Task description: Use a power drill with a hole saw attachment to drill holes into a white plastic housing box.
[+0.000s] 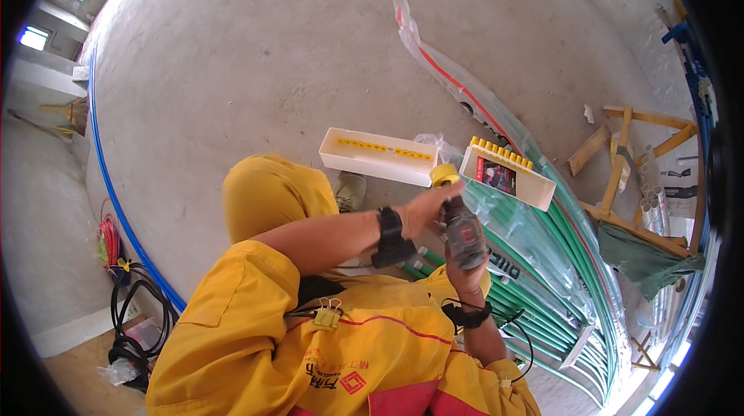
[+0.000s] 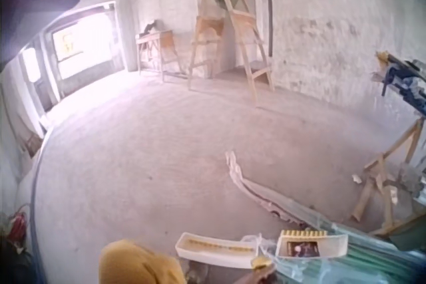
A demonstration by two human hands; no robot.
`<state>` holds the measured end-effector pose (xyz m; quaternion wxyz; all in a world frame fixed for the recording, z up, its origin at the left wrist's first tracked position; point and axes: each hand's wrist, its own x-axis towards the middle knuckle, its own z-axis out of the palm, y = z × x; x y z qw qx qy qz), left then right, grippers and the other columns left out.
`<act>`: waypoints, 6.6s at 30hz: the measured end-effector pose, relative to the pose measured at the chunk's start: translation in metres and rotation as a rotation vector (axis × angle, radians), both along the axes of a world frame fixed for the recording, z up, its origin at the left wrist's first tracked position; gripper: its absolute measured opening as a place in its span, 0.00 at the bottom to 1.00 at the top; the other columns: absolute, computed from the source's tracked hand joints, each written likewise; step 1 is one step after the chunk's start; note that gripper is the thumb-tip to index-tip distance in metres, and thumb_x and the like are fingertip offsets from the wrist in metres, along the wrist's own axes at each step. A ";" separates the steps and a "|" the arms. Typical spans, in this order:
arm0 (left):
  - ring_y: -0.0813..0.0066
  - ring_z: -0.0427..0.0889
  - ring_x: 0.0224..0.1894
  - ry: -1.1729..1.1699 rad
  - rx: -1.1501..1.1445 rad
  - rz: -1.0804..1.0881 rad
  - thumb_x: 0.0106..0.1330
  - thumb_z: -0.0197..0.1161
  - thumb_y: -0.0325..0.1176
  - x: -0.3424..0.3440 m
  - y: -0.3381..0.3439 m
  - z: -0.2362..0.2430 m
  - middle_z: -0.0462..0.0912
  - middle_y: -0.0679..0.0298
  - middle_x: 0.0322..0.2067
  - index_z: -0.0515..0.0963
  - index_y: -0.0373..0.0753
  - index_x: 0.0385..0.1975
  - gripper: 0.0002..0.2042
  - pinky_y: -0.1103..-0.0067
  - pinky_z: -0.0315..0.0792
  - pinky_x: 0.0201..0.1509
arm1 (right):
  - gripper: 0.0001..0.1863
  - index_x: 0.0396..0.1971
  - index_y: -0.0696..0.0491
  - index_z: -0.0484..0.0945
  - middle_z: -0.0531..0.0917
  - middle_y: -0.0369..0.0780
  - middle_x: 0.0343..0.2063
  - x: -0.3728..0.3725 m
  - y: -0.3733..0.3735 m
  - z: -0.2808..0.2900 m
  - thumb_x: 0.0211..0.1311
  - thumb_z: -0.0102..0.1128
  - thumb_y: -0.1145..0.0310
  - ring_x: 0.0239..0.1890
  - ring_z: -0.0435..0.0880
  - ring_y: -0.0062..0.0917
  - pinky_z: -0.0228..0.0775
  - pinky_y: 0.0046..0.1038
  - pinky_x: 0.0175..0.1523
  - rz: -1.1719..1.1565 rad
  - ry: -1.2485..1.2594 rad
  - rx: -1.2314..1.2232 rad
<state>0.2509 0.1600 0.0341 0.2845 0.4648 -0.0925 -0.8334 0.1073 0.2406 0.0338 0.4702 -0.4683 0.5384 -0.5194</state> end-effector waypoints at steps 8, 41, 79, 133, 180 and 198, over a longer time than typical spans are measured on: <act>0.54 0.82 0.33 -1.632 -1.239 -0.680 0.52 0.62 0.36 0.131 -0.045 -0.131 0.81 0.50 0.30 0.81 0.35 0.32 0.13 0.66 0.75 0.40 | 0.16 0.38 0.59 0.77 0.81 0.35 0.30 -0.061 0.023 -0.002 0.45 0.65 0.79 0.32 0.79 0.18 0.72 0.22 0.41 -0.104 0.112 0.246; 0.68 0.83 0.40 -1.123 -1.946 0.169 0.49 0.63 0.24 0.016 0.006 0.150 0.81 0.58 0.42 0.75 0.33 0.46 0.21 0.78 0.75 0.41 | 0.30 0.45 0.61 0.70 0.77 0.42 0.33 -0.078 0.032 0.111 0.40 0.70 0.66 0.29 0.76 0.30 0.68 0.28 0.36 0.116 -0.559 0.105; 0.73 0.83 0.28 -1.115 -1.690 0.284 0.53 0.62 0.21 0.031 0.014 0.094 0.85 0.60 0.27 0.80 0.31 0.29 0.05 0.81 0.73 0.34 | 0.38 0.53 0.54 0.71 0.82 0.43 0.33 -0.060 0.031 0.184 0.37 0.72 0.60 0.26 0.82 0.34 0.73 0.29 0.30 0.299 0.471 -0.454; 0.67 0.85 0.35 -0.786 -1.982 0.123 0.50 0.64 0.23 0.026 0.025 0.128 0.83 0.55 0.38 0.76 0.29 0.46 0.20 0.78 0.79 0.36 | 0.21 0.40 0.56 0.70 0.75 0.36 0.29 -0.099 0.071 0.108 0.48 0.62 0.61 0.30 0.70 0.22 0.60 0.23 0.38 0.268 0.466 -0.117; 0.71 0.68 0.16 -0.730 -1.312 -0.471 0.57 0.64 0.29 0.033 0.010 0.029 0.72 0.60 0.14 0.78 0.32 0.27 0.06 0.76 0.64 0.22 | 0.19 0.43 0.58 0.76 0.82 0.35 0.32 -0.077 0.044 0.108 0.47 0.63 0.80 0.32 0.80 0.17 0.72 0.20 0.39 0.162 0.324 0.219; 0.82 0.75 0.28 -0.536 -0.388 -0.662 0.57 0.67 0.34 0.059 0.057 -0.136 0.81 0.67 0.26 0.81 0.30 0.35 0.13 0.80 0.69 0.33 | 0.27 0.50 0.47 0.73 0.82 0.48 0.37 -0.018 0.007 0.025 0.43 0.61 0.64 0.44 0.80 0.43 0.72 0.37 0.49 0.387 0.697 0.612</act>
